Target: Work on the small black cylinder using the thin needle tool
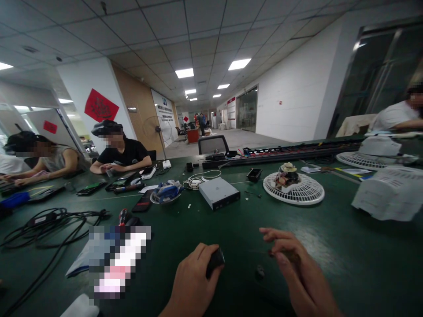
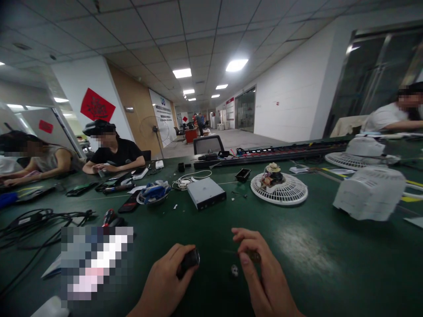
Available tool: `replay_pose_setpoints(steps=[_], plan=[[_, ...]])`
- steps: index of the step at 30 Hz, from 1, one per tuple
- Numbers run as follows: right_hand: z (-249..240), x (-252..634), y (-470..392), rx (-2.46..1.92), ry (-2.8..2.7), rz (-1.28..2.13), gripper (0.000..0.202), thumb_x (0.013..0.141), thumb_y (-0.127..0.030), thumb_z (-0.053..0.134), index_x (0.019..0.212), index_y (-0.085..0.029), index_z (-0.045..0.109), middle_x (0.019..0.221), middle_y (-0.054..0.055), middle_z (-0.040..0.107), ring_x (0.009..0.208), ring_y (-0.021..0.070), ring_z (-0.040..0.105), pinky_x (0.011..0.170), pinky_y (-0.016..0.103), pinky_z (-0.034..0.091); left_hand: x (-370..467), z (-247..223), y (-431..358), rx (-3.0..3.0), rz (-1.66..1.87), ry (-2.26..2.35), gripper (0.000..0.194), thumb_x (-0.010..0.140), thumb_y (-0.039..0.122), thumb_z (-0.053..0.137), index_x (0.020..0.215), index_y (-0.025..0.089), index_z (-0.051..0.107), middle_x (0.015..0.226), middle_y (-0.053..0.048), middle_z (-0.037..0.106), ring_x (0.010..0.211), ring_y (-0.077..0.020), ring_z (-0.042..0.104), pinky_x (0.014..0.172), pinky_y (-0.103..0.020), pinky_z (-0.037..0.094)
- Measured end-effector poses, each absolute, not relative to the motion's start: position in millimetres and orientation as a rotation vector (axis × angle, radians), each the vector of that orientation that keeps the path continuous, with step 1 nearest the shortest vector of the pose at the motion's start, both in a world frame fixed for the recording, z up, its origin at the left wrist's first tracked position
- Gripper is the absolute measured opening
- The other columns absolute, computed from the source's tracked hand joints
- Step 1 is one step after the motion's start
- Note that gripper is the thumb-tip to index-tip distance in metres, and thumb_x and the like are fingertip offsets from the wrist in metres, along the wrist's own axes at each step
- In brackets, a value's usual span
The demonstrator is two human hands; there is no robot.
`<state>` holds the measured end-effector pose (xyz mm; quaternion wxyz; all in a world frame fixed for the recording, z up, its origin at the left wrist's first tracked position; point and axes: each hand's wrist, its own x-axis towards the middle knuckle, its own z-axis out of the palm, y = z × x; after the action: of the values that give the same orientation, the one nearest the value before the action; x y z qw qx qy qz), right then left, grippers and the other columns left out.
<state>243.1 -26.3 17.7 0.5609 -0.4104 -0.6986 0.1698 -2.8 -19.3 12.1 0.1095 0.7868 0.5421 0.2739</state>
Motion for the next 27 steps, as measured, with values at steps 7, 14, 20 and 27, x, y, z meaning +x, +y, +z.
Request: replay_pose_setpoints(steps=[7,14,20,27], plan=[[31.7,249.7,-14.4,-1.184,-2.019,0.270,0.013,0.089,-0.030,0.060,0.096,-0.026,0.070,0.093,0.007,0.067,0.087,0.0252,0.062,0.077,0.039,0.052,-5.6,10.0,-19.0,2.255,0.795,1.634,0.032,0.090,0.025,0.059,0.122,0.026,0.061,0.106,-0.004,0.068,0.092,-0.0229,0.068,0.079,-0.034,0.053],[24.0,242.5,-10.6,-1.380,-2.185,0.389,0.007,0.080,-0.022,0.067,0.074,-0.024,0.069,0.073,0.004,0.069,0.069,0.0225,0.061,0.059,0.032,0.046,-5.8,7.2,-18.4,2.249,0.806,1.621,0.034,0.090,0.026,0.058,0.124,0.024,0.061,0.110,-0.007,0.069,0.095,-0.0240,0.068,0.082,-0.035,0.053],[28.4,234.1,-12.7,-1.172,-2.158,0.440,0.016,0.086,-0.021,0.061,0.089,-0.028,0.076,0.085,0.004,0.074,0.082,0.0248,0.064,0.075,0.038,0.052,-4.2,2.3,-15.4,2.278,0.864,1.559,0.035,0.089,0.025,0.059,0.123,0.023,0.061,0.109,-0.008,0.069,0.095,-0.0235,0.068,0.085,-0.034,0.054],[37.7,205.5,-12.0,-1.113,-1.922,0.603,0.022,0.076,-0.017,0.068,0.093,-0.029,0.077,0.084,0.003,0.075,0.076,0.0231,0.068,0.068,0.035,0.055,-4.0,3.1,-16.1,2.337,0.863,1.477,0.036,0.085,0.018,0.061,0.120,0.023,0.059,0.108,-0.008,0.070,0.095,-0.0244,0.068,0.081,-0.034,0.054]])
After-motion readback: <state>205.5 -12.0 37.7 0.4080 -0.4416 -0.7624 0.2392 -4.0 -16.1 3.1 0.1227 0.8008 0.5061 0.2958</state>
